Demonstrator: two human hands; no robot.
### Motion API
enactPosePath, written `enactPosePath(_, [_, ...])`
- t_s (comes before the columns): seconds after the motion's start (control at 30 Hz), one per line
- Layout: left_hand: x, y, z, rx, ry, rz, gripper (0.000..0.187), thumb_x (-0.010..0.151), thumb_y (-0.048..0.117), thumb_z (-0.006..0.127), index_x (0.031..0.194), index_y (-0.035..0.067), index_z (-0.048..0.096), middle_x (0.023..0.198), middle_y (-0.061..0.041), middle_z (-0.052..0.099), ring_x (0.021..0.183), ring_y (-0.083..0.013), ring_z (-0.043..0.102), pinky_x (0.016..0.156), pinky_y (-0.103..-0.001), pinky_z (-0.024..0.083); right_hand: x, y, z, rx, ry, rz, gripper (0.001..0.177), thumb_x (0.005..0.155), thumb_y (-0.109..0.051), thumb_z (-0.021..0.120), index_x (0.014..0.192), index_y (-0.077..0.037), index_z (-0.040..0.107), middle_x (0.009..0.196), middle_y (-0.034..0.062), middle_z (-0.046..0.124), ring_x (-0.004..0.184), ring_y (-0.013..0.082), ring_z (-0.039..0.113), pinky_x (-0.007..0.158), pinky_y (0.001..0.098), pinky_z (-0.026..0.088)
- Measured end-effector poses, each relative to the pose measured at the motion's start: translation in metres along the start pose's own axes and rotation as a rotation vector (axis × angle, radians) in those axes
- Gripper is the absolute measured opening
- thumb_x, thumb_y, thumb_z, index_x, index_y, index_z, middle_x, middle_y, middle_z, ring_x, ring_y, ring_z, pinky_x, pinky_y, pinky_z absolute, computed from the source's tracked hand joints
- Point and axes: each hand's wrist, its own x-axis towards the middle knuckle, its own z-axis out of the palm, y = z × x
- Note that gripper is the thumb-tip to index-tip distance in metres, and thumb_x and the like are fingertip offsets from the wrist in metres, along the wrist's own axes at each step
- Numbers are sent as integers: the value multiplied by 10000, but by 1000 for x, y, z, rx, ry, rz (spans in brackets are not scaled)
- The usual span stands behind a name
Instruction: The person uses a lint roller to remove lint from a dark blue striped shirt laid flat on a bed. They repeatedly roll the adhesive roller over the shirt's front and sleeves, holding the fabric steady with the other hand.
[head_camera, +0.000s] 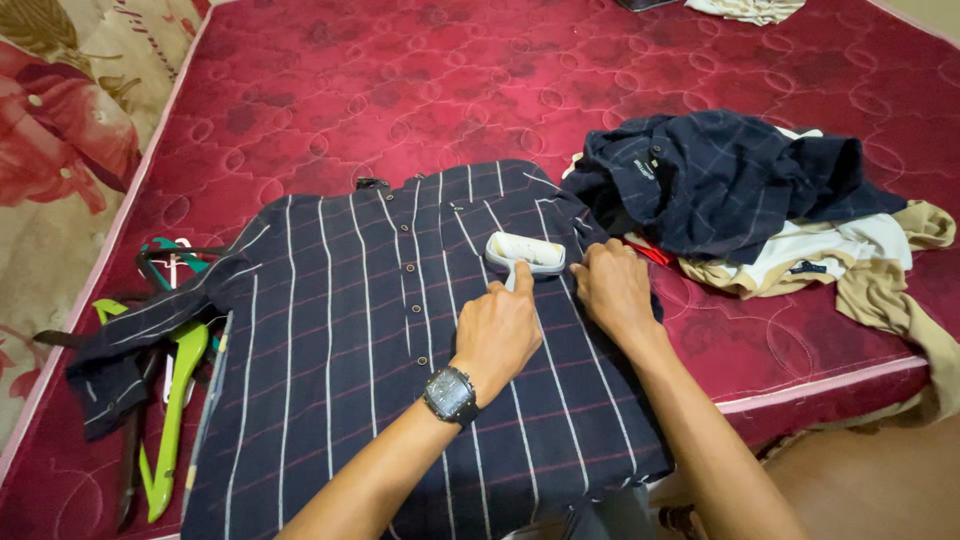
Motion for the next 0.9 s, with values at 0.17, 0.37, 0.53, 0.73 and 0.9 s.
enactPosePath(0.17, [0, 0, 1, -7, 2, -2, 577, 837, 93, 593, 1382, -80, 519, 768, -278, 679, 545, -364, 699, 480, -432, 572, 6, 15, 12, 72, -61, 17, 208, 899, -181, 697, 842, 19, 691, 937, 263, 676, 903, 461, 650, 802, 556, 511])
enactPosePath(0.37, [3, -1, 0, -11, -1, 4, 581, 841, 100, 588, 1384, -90, 514, 778, -287, 678, 567, -368, 703, 494, -435, 574, 11, 26, 21, 42, -79, -18, 221, 948, -175, 649, 918, 44, 653, 979, 288, 657, 934, 483, 637, 809, 574, 506])
enactPosePath(0.53, [5, 1, -2, -45, -18, -19, 563, 867, 102, 573, 1395, -82, 511, 794, -297, 676, 588, -386, 705, 509, -450, 574, 6, 23, 19, 43, -17, -43, 216, 955, -189, 645, 924, 24, 645, 958, 261, 646, 927, 473, 628, 798, 567, 501])
enactPosePath(0.73, [0, 4, -6, -94, -41, -41, 543, 908, 140, 559, 1404, -73, 498, 804, -287, 678, 597, -400, 704, 521, -478, 569, -9, 1, -16, -18, -17, -57, 195, 923, -180, 657, 997, 0, 647, 1014, 243, 629, 916, 448, 625, 804, 545, 496])
enactPosePath(0.9, [-4, 5, -2, -119, 7, -9, 540, 902, 159, 572, 1390, -64, 512, 828, -289, 679, 600, -395, 699, 526, -478, 568, -69, -31, -66, -51, -87, -86, 208, 896, -197, 653, 1036, -47, 683, 1078, 177, 638, 1043, 375, 612, 926, 520, 455])
